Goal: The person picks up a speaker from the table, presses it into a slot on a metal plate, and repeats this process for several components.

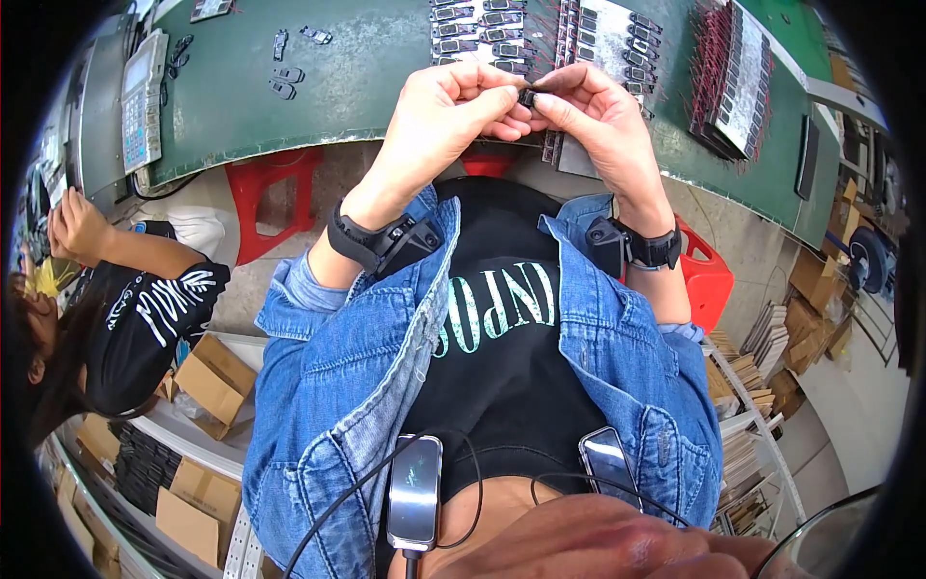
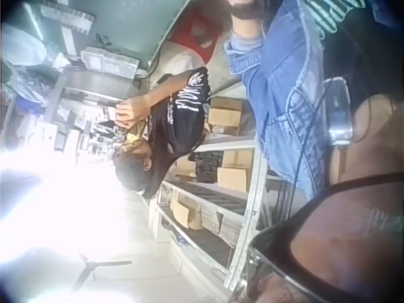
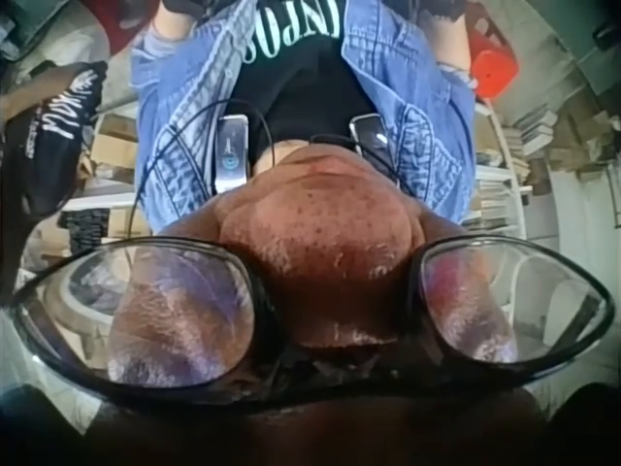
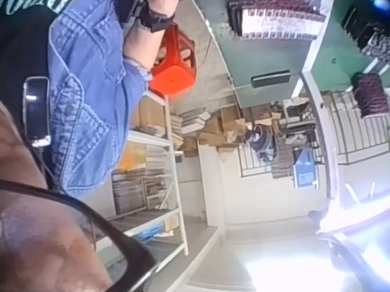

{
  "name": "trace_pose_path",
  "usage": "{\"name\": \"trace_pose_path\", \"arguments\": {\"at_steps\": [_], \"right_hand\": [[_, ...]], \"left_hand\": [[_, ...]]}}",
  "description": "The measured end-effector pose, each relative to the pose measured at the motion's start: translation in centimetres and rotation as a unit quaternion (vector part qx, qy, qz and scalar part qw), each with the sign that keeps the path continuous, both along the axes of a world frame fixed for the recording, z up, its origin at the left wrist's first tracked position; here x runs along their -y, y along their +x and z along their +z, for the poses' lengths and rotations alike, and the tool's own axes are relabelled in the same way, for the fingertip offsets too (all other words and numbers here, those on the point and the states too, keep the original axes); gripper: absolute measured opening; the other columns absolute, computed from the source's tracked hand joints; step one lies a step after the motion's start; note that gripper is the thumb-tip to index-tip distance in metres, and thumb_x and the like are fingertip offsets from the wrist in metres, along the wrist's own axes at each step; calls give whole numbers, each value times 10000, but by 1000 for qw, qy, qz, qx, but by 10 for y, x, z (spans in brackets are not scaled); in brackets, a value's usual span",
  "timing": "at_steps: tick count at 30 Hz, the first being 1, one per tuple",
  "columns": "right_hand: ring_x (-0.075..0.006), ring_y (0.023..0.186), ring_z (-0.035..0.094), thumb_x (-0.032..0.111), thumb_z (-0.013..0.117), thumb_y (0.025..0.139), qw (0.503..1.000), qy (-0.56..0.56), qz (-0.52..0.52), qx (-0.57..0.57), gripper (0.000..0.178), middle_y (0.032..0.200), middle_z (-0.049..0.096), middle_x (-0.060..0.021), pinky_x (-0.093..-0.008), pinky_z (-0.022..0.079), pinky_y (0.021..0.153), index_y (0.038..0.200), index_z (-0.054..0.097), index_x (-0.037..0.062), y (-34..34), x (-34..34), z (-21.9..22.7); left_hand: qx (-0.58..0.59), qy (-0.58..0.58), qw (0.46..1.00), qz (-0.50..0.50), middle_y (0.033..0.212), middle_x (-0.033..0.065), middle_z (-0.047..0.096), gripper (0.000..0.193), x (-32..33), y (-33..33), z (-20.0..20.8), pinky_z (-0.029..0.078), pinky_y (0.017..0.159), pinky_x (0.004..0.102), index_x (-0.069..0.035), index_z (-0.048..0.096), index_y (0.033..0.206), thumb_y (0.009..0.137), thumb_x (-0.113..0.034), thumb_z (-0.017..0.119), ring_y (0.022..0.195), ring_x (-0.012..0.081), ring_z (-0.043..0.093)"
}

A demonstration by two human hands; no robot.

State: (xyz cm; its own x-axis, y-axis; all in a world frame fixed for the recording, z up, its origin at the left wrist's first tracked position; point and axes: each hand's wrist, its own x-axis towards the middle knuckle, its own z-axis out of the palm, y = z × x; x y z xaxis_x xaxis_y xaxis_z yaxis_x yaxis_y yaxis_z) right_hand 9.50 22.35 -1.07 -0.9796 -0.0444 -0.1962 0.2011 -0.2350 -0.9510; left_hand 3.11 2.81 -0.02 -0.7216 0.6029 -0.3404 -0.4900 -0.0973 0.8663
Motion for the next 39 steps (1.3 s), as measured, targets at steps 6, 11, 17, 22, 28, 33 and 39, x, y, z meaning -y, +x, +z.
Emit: {"name": "trace_pose_path", "arguments": {"at_steps": [6,11,17,22,28,33,39], "right_hand": [[-120,969,636,62,633,948,986,150,-38,-59,205,1042,643,-58,-261,527,905,1132,588,-17,4,17,14],[-115,954,636,44,639,934,997,30,-64,-19,191,1058,641,-50,-262,531,882,1116,604,-4,11,13,24],[-128,913,656,6,667,878,940,312,-95,-103,172,992,663,-55,-274,539,806,1048,649,21,35,13,33],[-178,858,666,-1,685,847,864,481,-123,-81,144,937,666,-85,-292,527,744,989,671,20,61,-32,23],[-229,848,641,10,700,827,788,576,-164,-146,159,965,660,-102,-323,514,749,984,692,33,65,-48,0],[-248,902,622,18,709,814,742,614,-202,-179,197,996,660,-95,-350,503,797,1008,707,51,62,-48,-11],[-261,973,625,21,721,803,714,626,-220,-221,223,1028,671,-82,-364,500,849,1022,718,65,60,-52,-9]], "left_hand": [[-80,-15,997,16,901,100,702,135,-4,7,-4,583,727,240,36,630,1030,931,-55,639,782,132,694],[-147,-42,987,39,885,85,705,110,-11,15,2,577,697,238,25,627,996,918,-49,652,770,124,691],[-304,-148,941,7,852,84,708,128,-19,29,4,564,652,237,13,650,1006,897,-50,673,738,110,691],[-332,-134,934,-13,845,79,708,167,-27,30,6,550,625,250,-13,681,1045,893,-81,686,709,117,691],[-369,-136,918,-48,858,71,706,148,-28,27,3,520,597,250,-26,703,1027,890,-78,688,666,130,675],[-339,-147,928,-49,862,74,702,130,-26,29,3,505,588,245,-27,708,1009,889,-71,686,640,126,655],[-329,-148,931,-48,817,65,696,127,-25,29,1,507,593,244,-20,704,1011,898,-67,674,644,114,658]]}}
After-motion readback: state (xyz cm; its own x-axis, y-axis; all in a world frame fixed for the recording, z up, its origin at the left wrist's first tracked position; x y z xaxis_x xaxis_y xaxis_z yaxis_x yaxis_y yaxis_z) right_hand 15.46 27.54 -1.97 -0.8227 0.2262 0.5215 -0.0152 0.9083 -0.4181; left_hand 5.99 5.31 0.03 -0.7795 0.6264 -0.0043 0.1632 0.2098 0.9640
